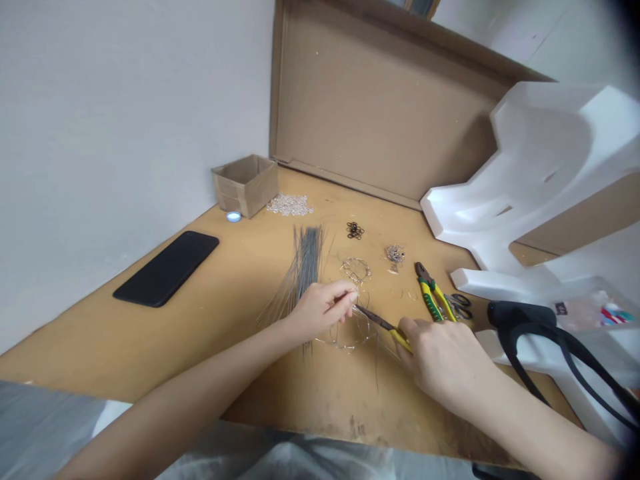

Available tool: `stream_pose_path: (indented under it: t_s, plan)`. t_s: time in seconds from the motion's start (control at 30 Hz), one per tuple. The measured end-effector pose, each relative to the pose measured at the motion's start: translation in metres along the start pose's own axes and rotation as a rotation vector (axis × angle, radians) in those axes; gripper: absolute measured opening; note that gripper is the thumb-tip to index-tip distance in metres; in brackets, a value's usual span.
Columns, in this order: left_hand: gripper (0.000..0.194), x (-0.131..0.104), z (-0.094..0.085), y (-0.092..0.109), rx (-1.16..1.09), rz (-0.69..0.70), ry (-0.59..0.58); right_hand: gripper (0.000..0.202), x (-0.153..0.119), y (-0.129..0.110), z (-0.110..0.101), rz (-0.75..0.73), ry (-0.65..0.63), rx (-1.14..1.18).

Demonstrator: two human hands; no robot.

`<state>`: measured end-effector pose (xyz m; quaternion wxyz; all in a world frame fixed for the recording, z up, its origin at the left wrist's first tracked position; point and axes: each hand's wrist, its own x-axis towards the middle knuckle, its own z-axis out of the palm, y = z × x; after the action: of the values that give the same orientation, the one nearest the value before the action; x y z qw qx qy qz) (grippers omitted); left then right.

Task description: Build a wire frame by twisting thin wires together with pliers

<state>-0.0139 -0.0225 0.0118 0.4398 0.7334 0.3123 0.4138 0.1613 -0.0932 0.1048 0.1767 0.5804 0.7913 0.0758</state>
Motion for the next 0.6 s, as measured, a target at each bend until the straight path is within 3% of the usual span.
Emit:
stream_pose_path:
  t_s: [0.13, 0.27, 0.4, 0.6]
  plan:
    - [0.019, 0.002, -0.001, -0.002, 0.002, 0.000, 0.020, 0.016, -0.002, 0.008, -0.001, 0.000, 0.010, 0.086]
    - [0.020, 0.004, -0.002, -0.006, -0.209, -0.036, -0.029, 0.020, -0.008, 0.022, -0.002, 0.014, 0.034, 0.192]
    - [0.022, 0.005, -0.003, -0.006, -0.458, -0.057, -0.071, 0.022, -0.012, 0.033, -0.001, 0.052, 0.006, 0.235]
    - [0.022, 0.003, -0.004, -0.003, -0.541, -0.063, -0.084, 0.022, -0.015, 0.034, -0.001, -0.022, -0.083, 0.346]
